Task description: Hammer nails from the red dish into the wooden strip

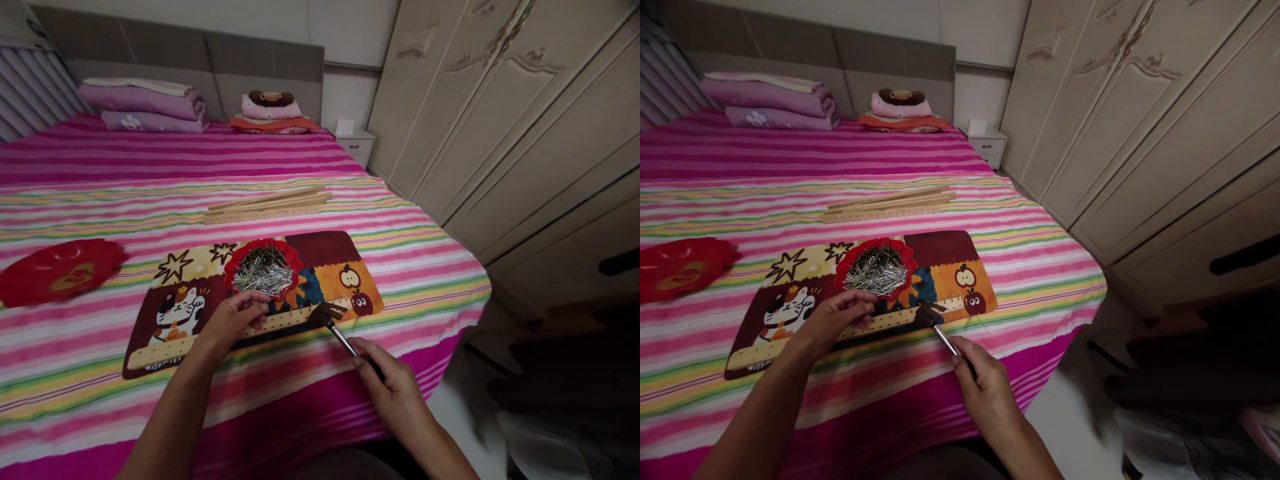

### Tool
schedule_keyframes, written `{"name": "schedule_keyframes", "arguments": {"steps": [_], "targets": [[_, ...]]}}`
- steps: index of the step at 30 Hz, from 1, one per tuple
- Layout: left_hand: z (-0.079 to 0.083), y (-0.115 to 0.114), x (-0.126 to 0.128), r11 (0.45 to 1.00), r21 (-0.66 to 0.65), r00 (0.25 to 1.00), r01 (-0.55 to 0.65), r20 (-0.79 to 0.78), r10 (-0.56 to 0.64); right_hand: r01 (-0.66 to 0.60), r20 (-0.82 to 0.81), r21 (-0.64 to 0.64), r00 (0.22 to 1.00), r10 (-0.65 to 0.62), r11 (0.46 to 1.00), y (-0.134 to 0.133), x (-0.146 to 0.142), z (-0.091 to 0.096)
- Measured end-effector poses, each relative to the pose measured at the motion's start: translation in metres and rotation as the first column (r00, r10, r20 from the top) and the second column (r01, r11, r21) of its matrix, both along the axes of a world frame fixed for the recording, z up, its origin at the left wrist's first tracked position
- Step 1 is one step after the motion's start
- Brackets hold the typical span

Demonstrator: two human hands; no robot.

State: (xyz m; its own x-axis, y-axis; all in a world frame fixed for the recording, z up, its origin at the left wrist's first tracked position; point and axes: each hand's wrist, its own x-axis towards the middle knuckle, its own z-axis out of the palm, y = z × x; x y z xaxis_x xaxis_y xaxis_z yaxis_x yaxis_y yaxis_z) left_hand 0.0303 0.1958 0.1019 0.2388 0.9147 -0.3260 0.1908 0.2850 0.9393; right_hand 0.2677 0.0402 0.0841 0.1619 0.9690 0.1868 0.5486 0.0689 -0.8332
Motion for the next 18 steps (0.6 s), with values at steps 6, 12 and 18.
{"name": "schedule_keyframes", "arguments": {"steps": [6,12,18], "targets": [[-0.018,-0.015,0.005,0.994,0.089,0.997,-0.068,-0.014,0.070,-0.001,0.000,-0.007,1.000,0.001,1.000,0.001,-0.002,0.002],[-0.030,-0.012,0.017,0.995,0.079,0.995,-0.055,-0.078,0.061,0.009,-0.014,-0.018,1.000,-0.009,1.000,0.001,-0.002,0.004],[-0.032,-0.009,0.022,0.995,0.065,0.978,-0.078,-0.191,0.089,0.008,-0.009,-0.032,1.000,-0.008,0.999,0.000,-0.001,-0.001]]}}
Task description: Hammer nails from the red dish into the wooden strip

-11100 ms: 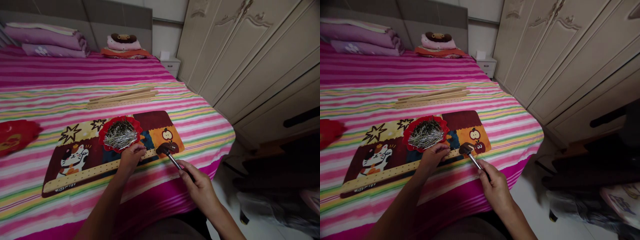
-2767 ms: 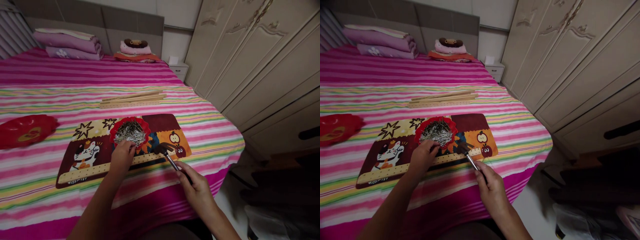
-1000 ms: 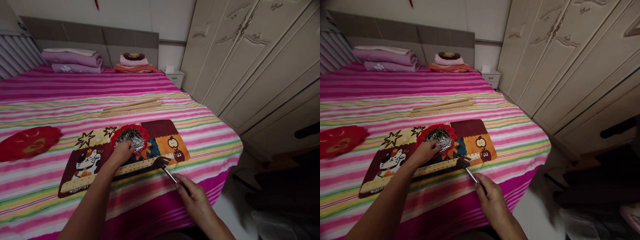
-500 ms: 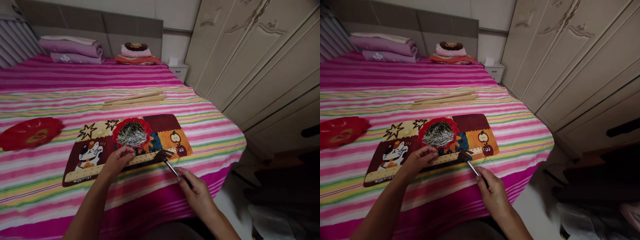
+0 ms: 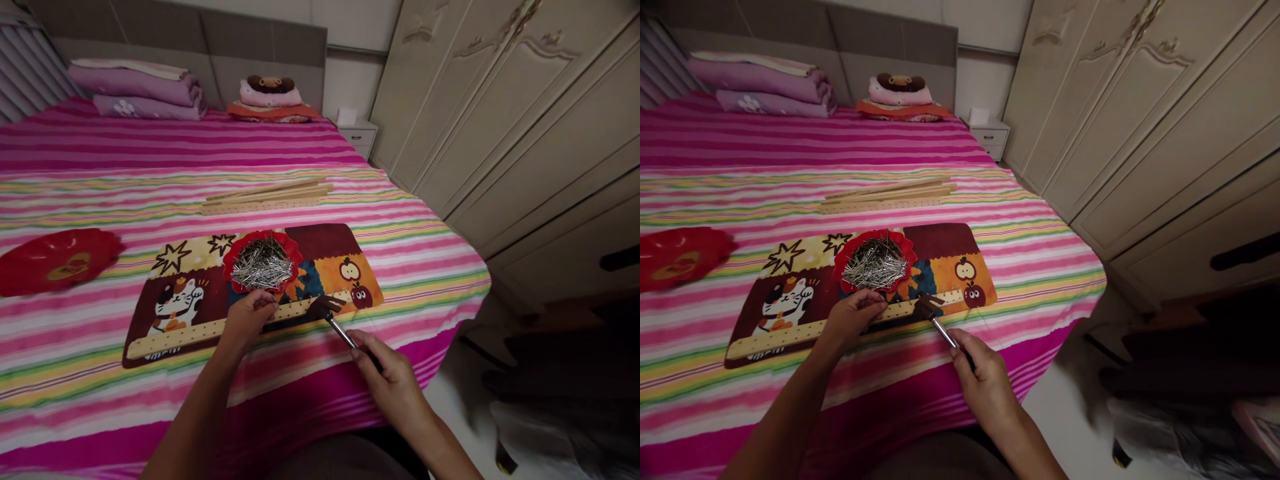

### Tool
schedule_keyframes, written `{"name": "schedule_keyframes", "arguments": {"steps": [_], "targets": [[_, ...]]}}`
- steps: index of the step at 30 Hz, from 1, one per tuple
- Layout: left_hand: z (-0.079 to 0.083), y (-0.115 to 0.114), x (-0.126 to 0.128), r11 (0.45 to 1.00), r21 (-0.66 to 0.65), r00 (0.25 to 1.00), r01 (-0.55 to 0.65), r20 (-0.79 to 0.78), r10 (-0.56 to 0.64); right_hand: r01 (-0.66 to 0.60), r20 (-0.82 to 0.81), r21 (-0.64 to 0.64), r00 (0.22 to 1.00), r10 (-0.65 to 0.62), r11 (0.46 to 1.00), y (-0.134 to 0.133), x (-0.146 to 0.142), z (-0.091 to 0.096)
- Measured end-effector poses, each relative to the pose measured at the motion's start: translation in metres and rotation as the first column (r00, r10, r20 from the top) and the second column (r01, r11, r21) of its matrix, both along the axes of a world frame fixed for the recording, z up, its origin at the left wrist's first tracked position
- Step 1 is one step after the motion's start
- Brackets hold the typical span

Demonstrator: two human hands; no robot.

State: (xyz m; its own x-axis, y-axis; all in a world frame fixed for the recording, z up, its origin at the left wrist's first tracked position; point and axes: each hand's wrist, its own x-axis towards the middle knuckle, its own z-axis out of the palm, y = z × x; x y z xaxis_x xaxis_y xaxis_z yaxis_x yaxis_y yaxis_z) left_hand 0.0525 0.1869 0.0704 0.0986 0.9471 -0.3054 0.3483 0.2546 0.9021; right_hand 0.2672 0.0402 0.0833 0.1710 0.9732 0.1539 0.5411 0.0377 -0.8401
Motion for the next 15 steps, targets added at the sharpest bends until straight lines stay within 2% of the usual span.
{"name": "schedule_keyframes", "arguments": {"steps": [7,12,15], "targets": [[-0.006,-0.003,-0.003,0.991,0.110,0.983,0.069,-0.179,-0.049,-0.021,-0.008,0.007,1.000,0.021,1.000,-0.001,0.000,0.001],[-0.006,-0.009,-0.001,0.971,0.209,0.949,0.119,-0.310,-0.050,-0.051,-0.028,0.006,0.998,0.051,0.999,0.007,-0.010,0.011],[-0.004,-0.010,0.001,0.958,0.255,0.934,0.131,-0.356,-0.032,-0.086,-0.011,0.056,0.996,0.087,0.995,0.017,-0.020,0.019]]}}
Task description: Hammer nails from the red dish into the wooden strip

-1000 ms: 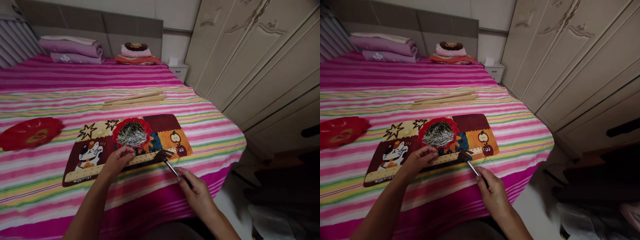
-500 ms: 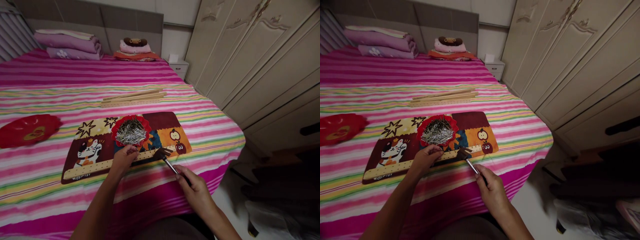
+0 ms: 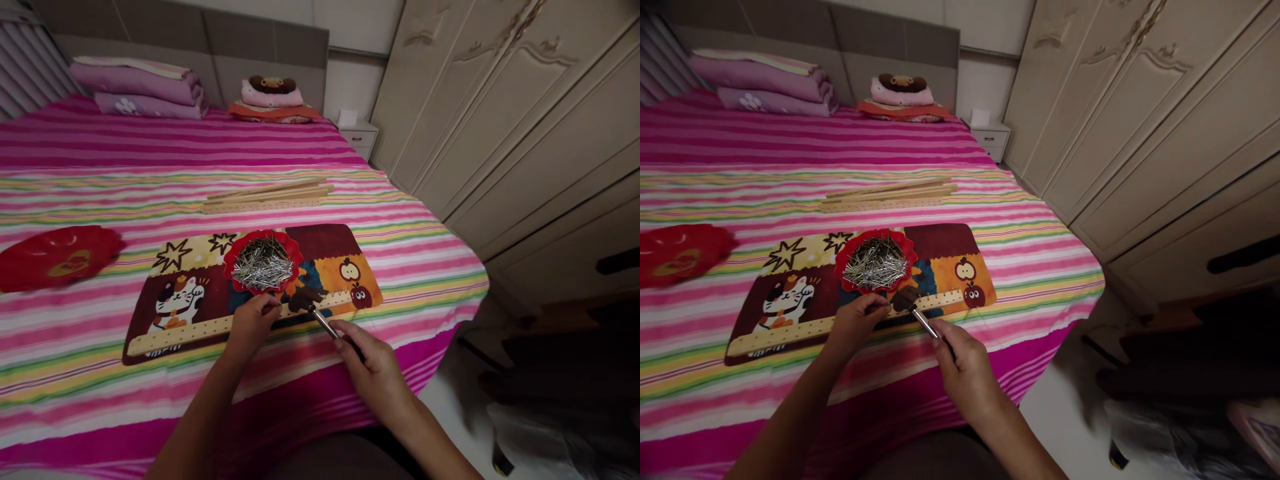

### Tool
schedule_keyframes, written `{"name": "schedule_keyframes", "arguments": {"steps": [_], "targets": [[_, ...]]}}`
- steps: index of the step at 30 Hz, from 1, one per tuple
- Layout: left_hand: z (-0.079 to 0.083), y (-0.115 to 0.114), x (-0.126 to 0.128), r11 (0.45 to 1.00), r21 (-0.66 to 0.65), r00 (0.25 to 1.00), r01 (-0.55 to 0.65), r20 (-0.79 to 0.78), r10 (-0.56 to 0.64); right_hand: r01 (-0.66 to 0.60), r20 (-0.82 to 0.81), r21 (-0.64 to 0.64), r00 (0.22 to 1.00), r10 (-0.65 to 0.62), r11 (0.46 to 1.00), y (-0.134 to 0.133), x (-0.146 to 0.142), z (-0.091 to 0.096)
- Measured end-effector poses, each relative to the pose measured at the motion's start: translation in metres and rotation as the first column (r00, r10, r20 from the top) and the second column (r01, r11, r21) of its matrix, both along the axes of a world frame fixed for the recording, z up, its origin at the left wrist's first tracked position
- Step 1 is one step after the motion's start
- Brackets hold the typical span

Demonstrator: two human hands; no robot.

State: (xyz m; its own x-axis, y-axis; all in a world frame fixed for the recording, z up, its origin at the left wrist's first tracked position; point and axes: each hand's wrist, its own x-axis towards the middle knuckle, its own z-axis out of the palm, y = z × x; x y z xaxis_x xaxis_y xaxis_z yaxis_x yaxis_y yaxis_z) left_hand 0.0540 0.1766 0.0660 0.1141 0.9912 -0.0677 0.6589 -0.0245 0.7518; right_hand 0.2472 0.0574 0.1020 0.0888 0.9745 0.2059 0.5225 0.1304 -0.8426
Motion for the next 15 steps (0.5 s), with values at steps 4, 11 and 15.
{"name": "schedule_keyframes", "arguments": {"steps": [4,11,15], "targets": [[-0.001,0.001,0.001,0.999,0.022,0.999,0.029,-0.036,-0.028,-0.070,0.066,0.079,0.996,0.065,0.994,0.014,-0.012,0.009],[-0.012,0.002,-0.003,0.997,0.045,0.997,0.070,-0.013,-0.070,-0.161,0.120,-0.013,0.979,0.162,0.987,0.020,-0.021,0.009],[-0.008,0.001,-0.003,0.997,0.032,0.997,0.067,-0.041,-0.065,-0.080,0.002,0.008,0.997,0.080,0.997,0.011,-0.013,0.005]]}}
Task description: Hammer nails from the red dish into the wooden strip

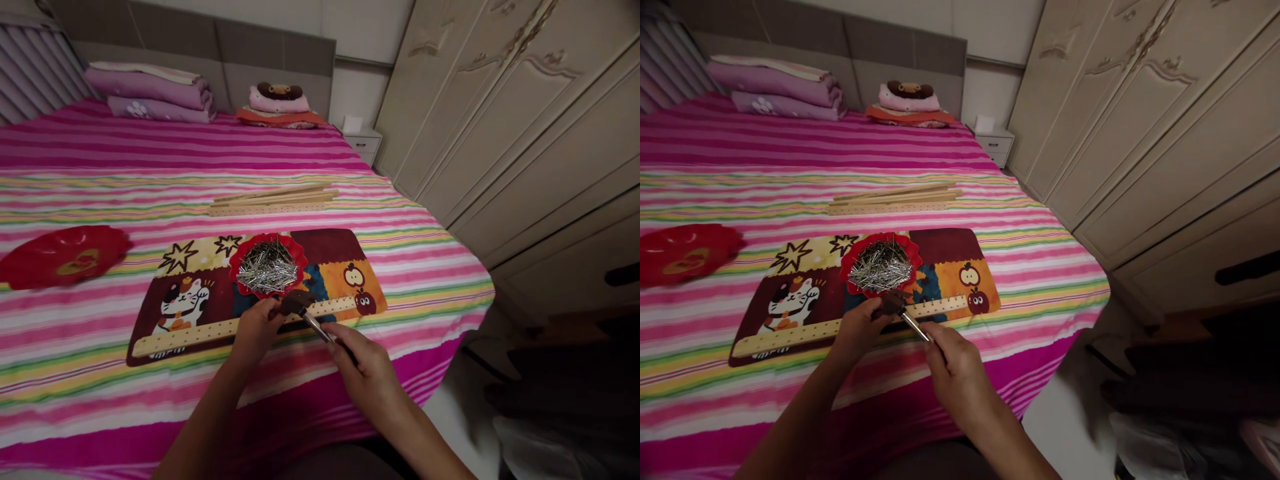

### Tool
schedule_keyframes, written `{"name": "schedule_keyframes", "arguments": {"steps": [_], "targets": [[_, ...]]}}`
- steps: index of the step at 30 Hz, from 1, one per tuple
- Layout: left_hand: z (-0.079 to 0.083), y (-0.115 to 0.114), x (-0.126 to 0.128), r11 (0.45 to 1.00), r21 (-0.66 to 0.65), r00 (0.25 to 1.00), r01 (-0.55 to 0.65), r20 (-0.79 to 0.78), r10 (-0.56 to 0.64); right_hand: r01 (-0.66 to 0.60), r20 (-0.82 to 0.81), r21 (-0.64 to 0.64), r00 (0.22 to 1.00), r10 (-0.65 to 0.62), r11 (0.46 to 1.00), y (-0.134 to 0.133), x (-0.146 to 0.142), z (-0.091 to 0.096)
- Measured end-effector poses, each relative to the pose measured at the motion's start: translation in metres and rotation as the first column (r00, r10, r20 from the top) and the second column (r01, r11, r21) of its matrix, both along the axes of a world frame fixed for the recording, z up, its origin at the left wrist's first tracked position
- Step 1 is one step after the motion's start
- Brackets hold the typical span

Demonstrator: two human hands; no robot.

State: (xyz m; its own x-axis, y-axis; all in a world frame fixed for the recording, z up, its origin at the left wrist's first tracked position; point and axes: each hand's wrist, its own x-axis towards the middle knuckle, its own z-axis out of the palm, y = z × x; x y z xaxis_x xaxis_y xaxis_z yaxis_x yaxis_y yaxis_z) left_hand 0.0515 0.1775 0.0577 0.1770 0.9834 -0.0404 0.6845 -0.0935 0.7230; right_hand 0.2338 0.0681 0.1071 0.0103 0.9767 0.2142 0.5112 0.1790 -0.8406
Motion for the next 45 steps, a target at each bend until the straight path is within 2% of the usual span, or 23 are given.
{"name": "schedule_keyframes", "arguments": {"steps": [3,6,8,10,14,17,24,28,31,34,37,40,42,45], "targets": [[0.011,0.003,-0.002,0.999,-0.048,1.000,0.005,0.007,-0.004,0.095,0.008,0.018,0.995,-0.095,0.995,-0.008,0.012,-0.003],[0.024,0.014,-0.006,0.998,0.049,0.998,-0.031,-0.045,0.034,0.160,0.033,0.036,0.986,-0.161,0.986,-0.014,0.025,-0.007],[0.032,0.026,-0.006,0.985,0.167,0.985,-0.046,-0.156,0.073,0.189,0.045,0.033,0.981,-0.191,0.981,-0.016,0.031,-0.011],[0.036,0.040,-0.004,0.973,0.232,0.946,-0.010,-0.312,0.085,0.212,0.051,0.030,0.976,-0.213,0.977,-0.018,0.035,-0.014],[0.039,0.062,0.003,0.980,0.191,0.831,0.047,-0.552,0.068,0.216,0.050,0.028,0.975,-0.217,0.976,-0.021,0.037,-0.017],[0.038,0.067,0.006,0.987,0.141,0.811,0.078,-0.585,0.020,0.209,0.045,0.015,0.977,-0.209,0.978,-0.022,0.037,-0.017],[0.036,0.061,0.003,0.986,0.128,0.833,0.108,-0.553,-0.019,0.189,0.041,-0.004,0.981,-0.188,0.982,-0.023,0.036,-0.017],[0.037,0.062,-0.003,0.983,0.174,0.904,0.051,-0.427,0.029,0.174,0.032,0.003,0.984,-0.174,0.985,-0.025,0.036,-0.021],[0.037,0.064,-0.010,0.986,0.165,0.972,-0.033,-0.225,0.070,0.178,0.033,0.009,0.984,-0.178,0.984,-0.025,0.035,-0.023],[0.034,0.066,-0.018,0.991,0.074,0.993,-0.114,0.031,0.112,0.180,0.033,0.009,0.983,-0.180,0.984,-0.025,0.035,-0.023],[0.031,0.064,-0.022,0.989,-0.023,0.943,-0.145,0.300,0.146,0.175,0.035,-0.002,0.984,-0.175,0.985,-0.025,0.034,-0.021],[0.035,0.056,-0.022,0.985,-0.130,0.838,-0.114,0.519,0.166,0.172,0.033,-0.012,0.985,-0.172,0.985,-0.025,0.033,-0.019],[0.040,0.046,-0.023,0.976,-0.204,0.786,-0.080,0.589,0.188,0.177,0.028,-0.017,0.984,-0.177,0.984,-0.025,0.033,-0.018],[0.047,0.032,-0.025,0.951,-0.307,0.760,-0.035,0.610,0.225,0.174,0.027,-0.014,0.984,-0.174,0.985,-0.025,0.033,-0.017]]}}
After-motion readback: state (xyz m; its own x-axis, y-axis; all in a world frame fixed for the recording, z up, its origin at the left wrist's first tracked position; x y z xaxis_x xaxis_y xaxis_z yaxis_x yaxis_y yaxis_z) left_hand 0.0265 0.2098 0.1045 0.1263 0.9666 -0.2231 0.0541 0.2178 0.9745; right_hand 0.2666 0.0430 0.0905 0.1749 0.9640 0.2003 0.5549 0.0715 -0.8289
